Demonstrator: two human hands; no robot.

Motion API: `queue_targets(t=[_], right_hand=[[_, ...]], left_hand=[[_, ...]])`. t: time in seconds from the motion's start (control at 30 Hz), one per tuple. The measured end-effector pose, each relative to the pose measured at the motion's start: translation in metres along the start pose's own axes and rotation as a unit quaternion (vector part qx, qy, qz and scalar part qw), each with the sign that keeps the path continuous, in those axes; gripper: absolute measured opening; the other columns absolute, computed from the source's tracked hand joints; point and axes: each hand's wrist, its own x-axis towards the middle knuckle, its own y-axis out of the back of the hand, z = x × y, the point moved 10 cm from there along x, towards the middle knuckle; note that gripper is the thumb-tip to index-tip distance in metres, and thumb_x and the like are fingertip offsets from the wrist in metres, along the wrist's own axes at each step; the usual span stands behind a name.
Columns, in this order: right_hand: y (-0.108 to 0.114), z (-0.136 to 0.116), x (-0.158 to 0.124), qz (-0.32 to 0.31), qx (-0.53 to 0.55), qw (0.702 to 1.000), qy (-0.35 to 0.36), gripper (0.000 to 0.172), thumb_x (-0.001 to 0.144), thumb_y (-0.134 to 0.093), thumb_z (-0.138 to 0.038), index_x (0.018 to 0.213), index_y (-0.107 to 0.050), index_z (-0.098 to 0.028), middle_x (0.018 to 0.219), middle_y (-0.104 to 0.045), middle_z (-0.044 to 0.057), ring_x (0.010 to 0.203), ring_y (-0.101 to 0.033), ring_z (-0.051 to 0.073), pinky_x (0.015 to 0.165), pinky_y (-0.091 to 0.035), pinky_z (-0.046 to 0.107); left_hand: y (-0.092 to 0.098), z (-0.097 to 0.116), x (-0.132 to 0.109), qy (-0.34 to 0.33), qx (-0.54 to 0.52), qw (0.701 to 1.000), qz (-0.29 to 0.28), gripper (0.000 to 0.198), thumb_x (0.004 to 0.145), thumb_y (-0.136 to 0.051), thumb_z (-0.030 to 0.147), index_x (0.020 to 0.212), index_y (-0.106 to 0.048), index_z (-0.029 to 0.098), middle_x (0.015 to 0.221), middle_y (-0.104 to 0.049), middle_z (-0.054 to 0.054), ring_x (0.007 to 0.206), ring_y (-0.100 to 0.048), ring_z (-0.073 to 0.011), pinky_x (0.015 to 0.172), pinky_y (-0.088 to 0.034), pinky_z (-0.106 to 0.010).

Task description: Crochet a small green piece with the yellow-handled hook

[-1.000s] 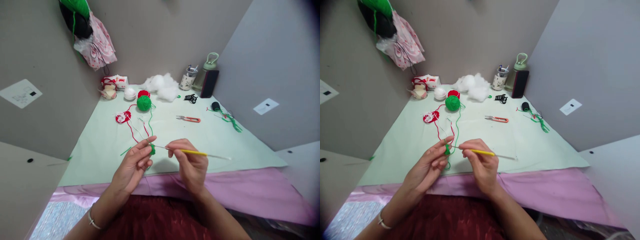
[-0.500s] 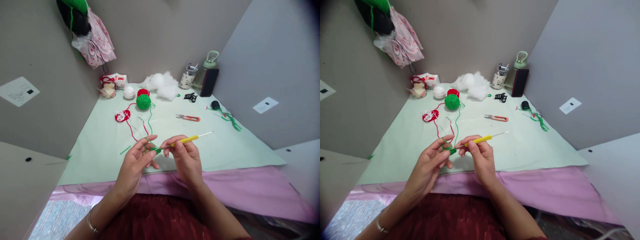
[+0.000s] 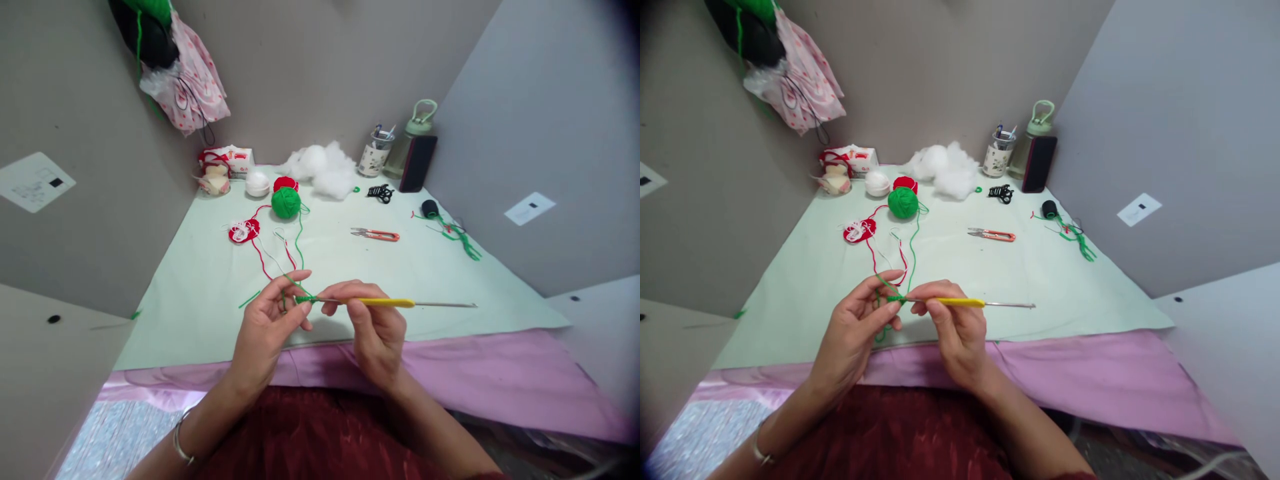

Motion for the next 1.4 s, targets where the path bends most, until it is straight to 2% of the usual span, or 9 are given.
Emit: queue_targets(t=[0.17, 0.27, 0.4, 0.57, 0.77, 0.9, 1.0, 1.13, 1.4], right_hand=[[-0.015, -0.023, -0.008, -0.050, -0.188, 0.970, 0.145, 0.027, 0.105, -0.058, -0.015, 0.123, -0.074, -0.026, 0.103, -0.080, 0.007, 0.096, -0.077, 0.021, 0.080, -0.065, 0.035], [-0.020, -0.029, -0.016, -0.048, -0.273, 0.941, 0.196, 0.033, 0.099, -0.068, -0.014, 0.127, -0.076, -0.029, 0.111, -0.080, 0.008, 0.100, -0.077, 0.023, 0.081, -0.066, 0.034], [0.000, -0.014, -0.004, 0.009, -0.124, 0.988, 0.091, 0.029, 0.105, -0.059, -0.014, 0.121, -0.078, -0.028, 0.102, -0.078, 0.006, 0.088, -0.074, 0.019, 0.076, -0.064, 0.034], [0.001, 0.012, 0.010, 0.018, 0.062, 0.997, -0.040, 0.020, 0.106, -0.061, -0.024, 0.104, -0.081, -0.027, 0.092, -0.076, 0.003, 0.072, -0.067, 0.015, 0.068, -0.059, 0.031], [-0.008, -0.009, 0.000, -0.008, -0.108, 0.992, 0.060, 0.027, 0.104, -0.063, -0.014, 0.121, -0.079, -0.028, 0.103, -0.079, 0.006, 0.089, -0.074, 0.018, 0.076, -0.063, 0.031], [-0.012, -0.026, -0.004, -0.026, -0.200, 0.968, 0.147, 0.029, 0.101, -0.066, -0.013, 0.122, -0.080, -0.029, 0.109, -0.080, 0.009, 0.096, -0.076, 0.021, 0.078, -0.063, 0.033], [0.006, -0.009, 0.005, 0.022, -0.098, 0.993, 0.060, 0.024, 0.103, -0.064, -0.015, 0.114, -0.081, -0.028, 0.095, -0.078, 0.004, 0.084, -0.073, 0.017, 0.073, -0.060, 0.031], [0.006, 0.024, 0.009, 0.033, 0.097, 0.992, -0.075, 0.019, 0.106, -0.064, -0.025, 0.104, -0.082, -0.029, 0.090, -0.074, 0.000, 0.070, -0.065, 0.013, 0.068, -0.054, 0.029], [-0.004, 0.045, 0.007, 0.034, 0.190, 0.966, -0.173, 0.017, 0.102, -0.071, -0.037, 0.097, -0.083, -0.027, 0.088, -0.078, 0.001, 0.070, -0.065, 0.012, 0.069, -0.053, 0.027]], left_hand=[[-0.004, -0.001, -0.003, 0.002, -0.034, 0.999, 0.018, 0.041, 0.081, -0.089, 0.022, 0.121, -0.079, 0.025, 0.090, -0.064, 0.003, 0.067, -0.062, -0.0075, 0.066, -0.058, -0.019], [-0.012, -0.011, -0.004, 0.074, -0.121, 0.990, -0.005, 0.052, 0.080, -0.091, 0.024, 0.130, -0.076, 0.023, 0.080, -0.061, 0.005, 0.059, -0.052, -0.0046, 0.063, -0.055, -0.017], [-0.019, -0.019, -0.004, 0.168, -0.190, 0.966, -0.035, 0.050, 0.080, -0.091, 0.023, 0.127, -0.078, 0.015, 0.059, -0.038, 0.012, 0.047, -0.024, -0.0016, 0.049, -0.044, -0.013], [-0.017, -0.010, -0.002, 0.117, -0.137, 0.983, -0.035, 0.045, 0.080, -0.090, 0.022, 0.124, -0.080, 0.022, 0.077, -0.057, 0.007, 0.047, -0.029, -0.0001, 0.049, -0.049, -0.017], [-0.011, -0.013, 0.000, 0.081, -0.100, 0.992, 0.008, 0.044, 0.079, -0.093, 0.026, 0.122, -0.083, 0.025, 0.089, -0.065, 0.003, 0.057, -0.051, -0.0028, 0.059, -0.055, -0.017], [-0.017, -0.024, 0.001, 0.145, -0.180, 0.973, -0.021, 0.042, 0.078, -0.094, 0.027, 0.118, -0.085, 0.020, 0.065, -0.051, 0.009, 0.047, -0.033, 0.0007, 0.055, -0.051, -0.014], [-0.017, -0.026, 0.001, 0.180, -0.213, 0.960, -0.025, 0.040, 0.072, -0.097, 0.024, 0.110, -0.087, 0.015, 0.061, -0.045, 0.010, 0.047, -0.028, 0.0015, 0.052, -0.049, -0.011], [-0.010, -0.018, 0.003, 0.135, -0.188, 0.973, 0.006, 0.040, 0.071, -0.097, 0.021, 0.109, -0.087, 0.020, 0.073, -0.058, 0.007, 0.049, -0.036, 0.0008, 0.056, -0.053, -0.014], [-0.012, -0.012, -0.001, 0.074, -0.093, 0.993, -0.009, 0.037, 0.083, -0.088, 0.025, 0.120, -0.084, 0.026, 0.089, -0.065, 0.002, 0.057, -0.044, -0.0029, 0.062, -0.058, -0.019]])
